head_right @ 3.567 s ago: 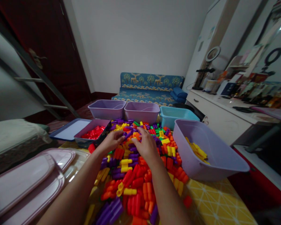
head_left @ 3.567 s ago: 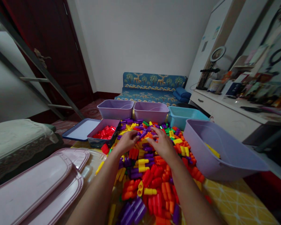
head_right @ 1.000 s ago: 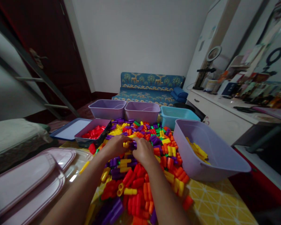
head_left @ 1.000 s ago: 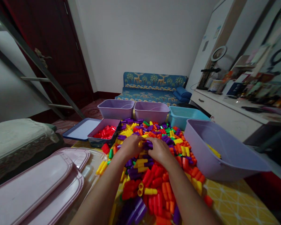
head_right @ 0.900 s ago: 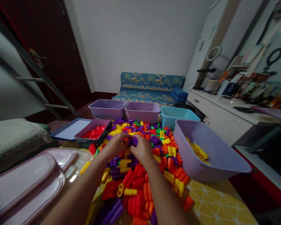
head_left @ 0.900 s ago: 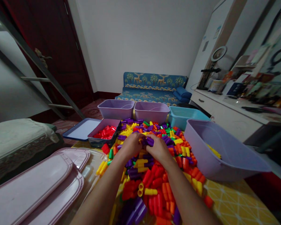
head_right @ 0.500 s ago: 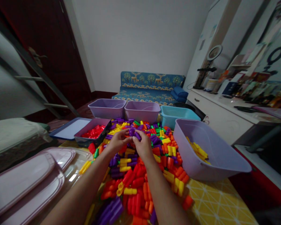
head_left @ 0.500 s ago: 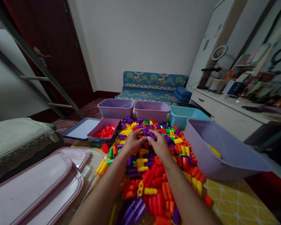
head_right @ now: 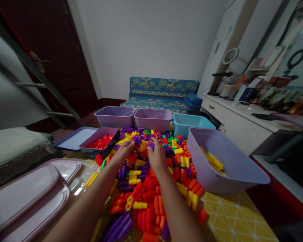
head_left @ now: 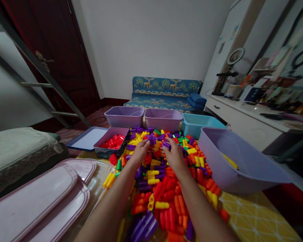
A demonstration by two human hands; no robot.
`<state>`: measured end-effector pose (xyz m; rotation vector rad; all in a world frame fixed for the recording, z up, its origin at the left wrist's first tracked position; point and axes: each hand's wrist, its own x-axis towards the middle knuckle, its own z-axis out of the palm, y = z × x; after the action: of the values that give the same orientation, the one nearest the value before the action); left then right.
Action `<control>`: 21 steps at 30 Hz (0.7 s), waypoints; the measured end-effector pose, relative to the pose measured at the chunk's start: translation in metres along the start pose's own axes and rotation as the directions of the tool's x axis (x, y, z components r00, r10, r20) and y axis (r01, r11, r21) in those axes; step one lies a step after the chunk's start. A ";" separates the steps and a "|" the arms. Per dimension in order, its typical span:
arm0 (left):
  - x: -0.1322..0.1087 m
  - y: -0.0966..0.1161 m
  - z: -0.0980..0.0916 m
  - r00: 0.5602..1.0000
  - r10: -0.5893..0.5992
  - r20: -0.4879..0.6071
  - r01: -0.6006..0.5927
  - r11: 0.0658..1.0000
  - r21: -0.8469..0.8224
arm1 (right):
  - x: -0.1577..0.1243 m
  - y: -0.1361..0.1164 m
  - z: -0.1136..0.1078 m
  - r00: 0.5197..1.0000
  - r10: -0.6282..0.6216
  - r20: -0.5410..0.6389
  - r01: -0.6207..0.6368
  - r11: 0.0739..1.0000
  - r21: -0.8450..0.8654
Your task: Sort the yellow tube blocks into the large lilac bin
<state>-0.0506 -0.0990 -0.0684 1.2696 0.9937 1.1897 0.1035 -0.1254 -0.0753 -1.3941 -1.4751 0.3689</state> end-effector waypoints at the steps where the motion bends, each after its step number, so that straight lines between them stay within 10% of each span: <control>1: 0.000 -0.001 -0.001 1.000 0.002 0.006 -0.002 1.000 0.003 | 0.000 -0.001 -0.001 0.999 0.030 0.028 -0.030 0.999 0.013; 8: 0.009 -0.003 -0.008 0.999 -0.003 -0.040 0.003 1.000 -0.005 | 0.001 -0.010 -0.016 0.998 -0.065 0.028 0.070 0.957 -0.281; 21: 0.006 0.000 -0.003 0.997 -0.028 0.078 0.030 0.999 -0.025 | -0.010 -0.018 0.008 0.899 -0.293 0.325 0.299 0.954 0.032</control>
<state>-0.0526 -0.0921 -0.0686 1.2675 0.9342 1.1192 0.0854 -0.1359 -0.0691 -1.1329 -1.9389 0.4056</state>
